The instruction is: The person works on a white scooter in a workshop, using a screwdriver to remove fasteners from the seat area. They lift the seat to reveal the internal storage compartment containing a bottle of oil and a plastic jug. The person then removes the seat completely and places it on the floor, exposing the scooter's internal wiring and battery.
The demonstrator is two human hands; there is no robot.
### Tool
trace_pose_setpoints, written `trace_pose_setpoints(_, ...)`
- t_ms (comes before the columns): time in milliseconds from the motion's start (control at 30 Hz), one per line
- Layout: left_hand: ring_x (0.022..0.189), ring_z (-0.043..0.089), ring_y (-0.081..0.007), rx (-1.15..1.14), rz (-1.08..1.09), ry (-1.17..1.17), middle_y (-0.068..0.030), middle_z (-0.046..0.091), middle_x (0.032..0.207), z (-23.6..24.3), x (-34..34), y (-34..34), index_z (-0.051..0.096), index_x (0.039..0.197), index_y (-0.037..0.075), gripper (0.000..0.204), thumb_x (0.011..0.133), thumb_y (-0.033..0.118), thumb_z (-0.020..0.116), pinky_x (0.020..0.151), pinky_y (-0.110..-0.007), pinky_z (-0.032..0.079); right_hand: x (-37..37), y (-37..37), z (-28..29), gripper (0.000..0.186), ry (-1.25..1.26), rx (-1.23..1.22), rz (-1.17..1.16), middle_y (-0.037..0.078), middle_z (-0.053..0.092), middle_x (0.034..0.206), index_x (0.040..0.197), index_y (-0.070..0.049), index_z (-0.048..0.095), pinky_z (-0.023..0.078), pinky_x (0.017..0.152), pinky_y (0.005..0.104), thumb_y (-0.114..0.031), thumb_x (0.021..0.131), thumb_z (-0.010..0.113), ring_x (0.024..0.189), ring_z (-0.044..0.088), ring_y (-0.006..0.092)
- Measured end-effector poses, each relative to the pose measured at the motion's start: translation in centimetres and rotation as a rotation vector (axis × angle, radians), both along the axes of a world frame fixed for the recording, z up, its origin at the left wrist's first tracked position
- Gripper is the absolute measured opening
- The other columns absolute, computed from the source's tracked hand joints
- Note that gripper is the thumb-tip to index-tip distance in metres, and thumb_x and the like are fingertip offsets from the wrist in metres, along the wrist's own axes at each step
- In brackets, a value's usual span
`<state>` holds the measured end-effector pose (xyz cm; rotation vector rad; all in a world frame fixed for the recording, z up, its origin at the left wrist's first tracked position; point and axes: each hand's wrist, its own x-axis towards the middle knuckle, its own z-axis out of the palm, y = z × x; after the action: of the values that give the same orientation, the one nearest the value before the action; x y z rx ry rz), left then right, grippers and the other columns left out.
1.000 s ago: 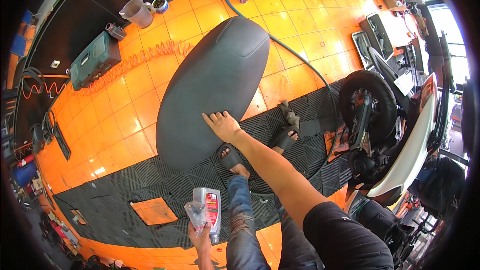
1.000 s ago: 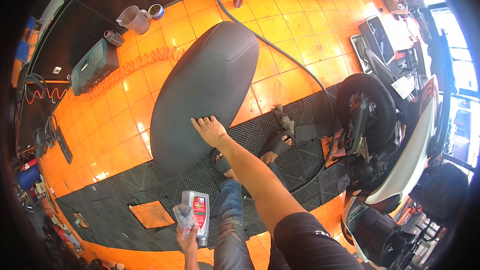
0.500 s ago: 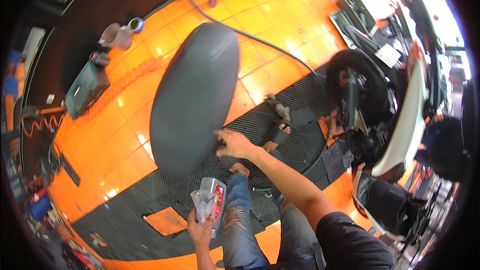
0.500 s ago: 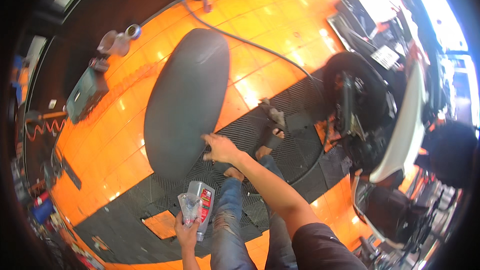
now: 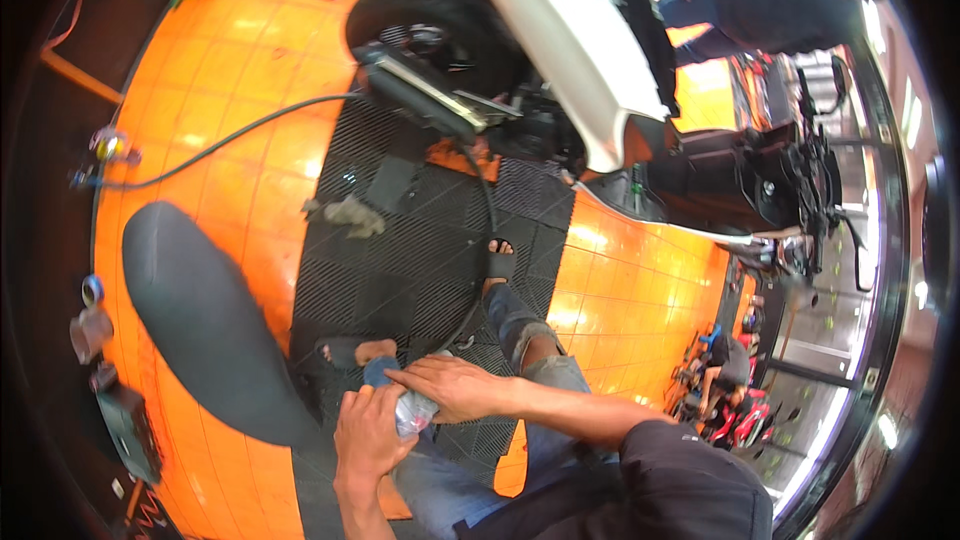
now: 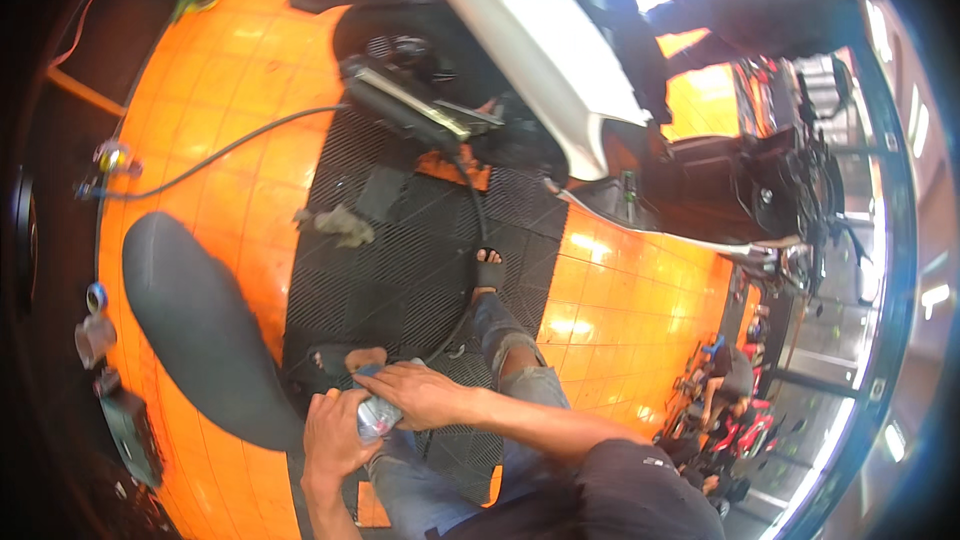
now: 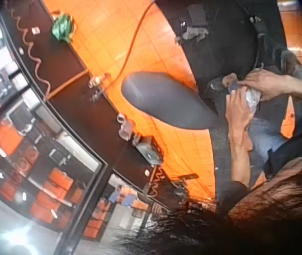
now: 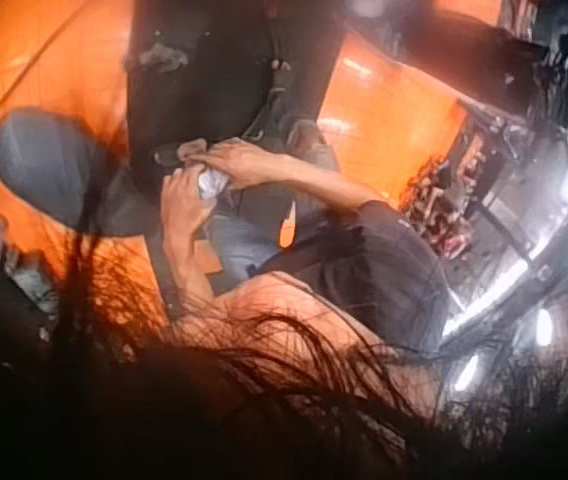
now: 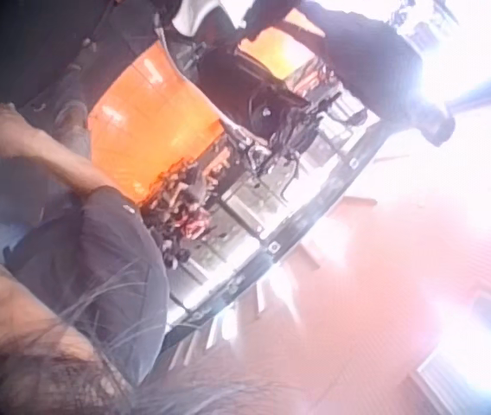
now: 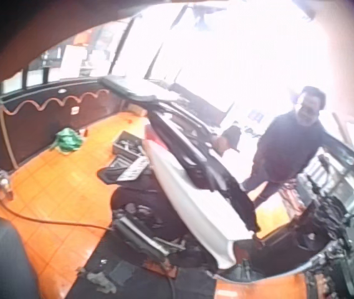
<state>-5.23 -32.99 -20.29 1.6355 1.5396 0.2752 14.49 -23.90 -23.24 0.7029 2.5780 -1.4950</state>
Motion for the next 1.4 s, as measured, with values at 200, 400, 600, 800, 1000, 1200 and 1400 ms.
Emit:
trace_pose_setpoints(200, 0.122, 0.058, -0.0313, 0.207, -0.332, 0.022, -0.0122, 0.059, 0.137, -1.6, 15.2, 13.6, 0.060, 0.136, 0.008, 0.081, 0.062, 0.022, 0.091, 0.102, -0.042, 0.042, 18.1, 3.3, -3.3, 0.068, -0.050, 0.056, -0.647, 0.021, 0.068, 0.120, 0.128, 0.001, 0.061, 0.055, 0.094, 0.0468, -0.015, 0.067, 0.085, 0.112, 0.067, 0.0387)
trace_pose_setpoints(400, 0.130, 0.053, -0.0394, 0.719, 0.049, 0.111, -0.0160, 0.059, 0.136, 1.5, 23.9, 28.6, 0.066, 0.117, 0.009, 0.036, 0.082, 0.014, 0.074, 0.106, -0.053, 0.043, 40.0, 9.8, -8.6, 0.051, 0.047, -0.358, -1.793, 0.012, 0.071, 0.108, 0.123, 0.001, 0.061, 0.055, 0.088, 0.0381, -0.014, 0.081, 0.085, 0.101, 0.069, 0.0220)
trace_pose_setpoints(600, 0.144, 0.043, -0.0364, 1.203, 0.241, 0.461, -0.0218, 0.046, 0.155, 2.6, 21.8, 45.0, 0.055, 0.137, -0.005, 0.041, 0.106, 0.021, 0.049, 0.115, -0.050, 0.039, 60.8, 25.0, -20.2, 0.056, 0.291, 0.237, -2.224, 0.014, 0.067, 0.114, 0.123, 0.004, 0.057, 0.052, 0.090, 0.0363, -0.020, 0.082, 0.087, 0.106, 0.065, 0.0217)
trace_pose_setpoints(800, 0.149, 0.037, -0.0384, 1.175, 0.116, 0.639, -0.0213, 0.047, 0.155, 1.1, 23.1, 48.7, 0.049, 0.145, -0.006, 0.055, 0.107, 0.030, 0.036, 0.126, -0.053, 0.021, 66.7, 40.1, -23.8, 0.068, 0.108, 0.619, -2.157, 0.021, 0.066, 0.114, 0.127, 0.006, 0.054, 0.049, 0.095, 0.0399, -0.029, 0.080, 0.088, 0.109, 0.064, 0.0309)
trace_pose_setpoints(1000, 0.150, 0.034, -0.0423, 1.141, 0.173, 0.589, -0.0238, 0.042, 0.157, 0.3, 25.4, 48.8, 0.042, 0.150, -0.007, 0.061, 0.106, 0.032, 0.028, 0.124, -0.055, 0.025, 67.8, 45.7, -26.8, 0.068, 0.274, 0.550, -2.154, 0.024, 0.066, 0.119, 0.128, 0.004, 0.054, 0.049, 0.096, 0.0422, -0.032, 0.080, 0.088, 0.112, 0.065, 0.0368)
trace_pose_setpoints(1200, 0.150, 0.034, -0.0417, 1.124, 0.172, 0.654, -0.0235, 0.039, 0.159, 0.6, 24.1, 48.0, 0.041, 0.151, -0.005, 0.061, 0.105, 0.034, 0.026, 0.123, -0.056, 0.025, 67.2, 43.7, -30.1, 0.066, 0.205, 0.227, -2.053, 0.023, 0.067, 0.123, 0.134, -0.001, 0.055, 0.048, 0.099, 0.0415, -0.030, 0.083, 0.086, 0.118, 0.064, 0.0349)
trace_pose_setpoints(1400, 0.150, 0.033, -0.0410, 1.083, 0.225, 0.635, -0.0232, 0.039, 0.158, 0.2, 24.2, 48.2, 0.040, 0.151, 0.000, 0.062, 0.105, 0.038, 0.025, 0.123, -0.057, 0.025, 69.0, 39.3, -32.9, 0.062, 0.147, 0.261, -2.221, 0.019, 0.067, 0.124, 0.135, 0.000, 0.055, 0.044, 0.105, 0.0402, -0.032, 0.089, 0.081, 0.119, 0.063, 0.0287)
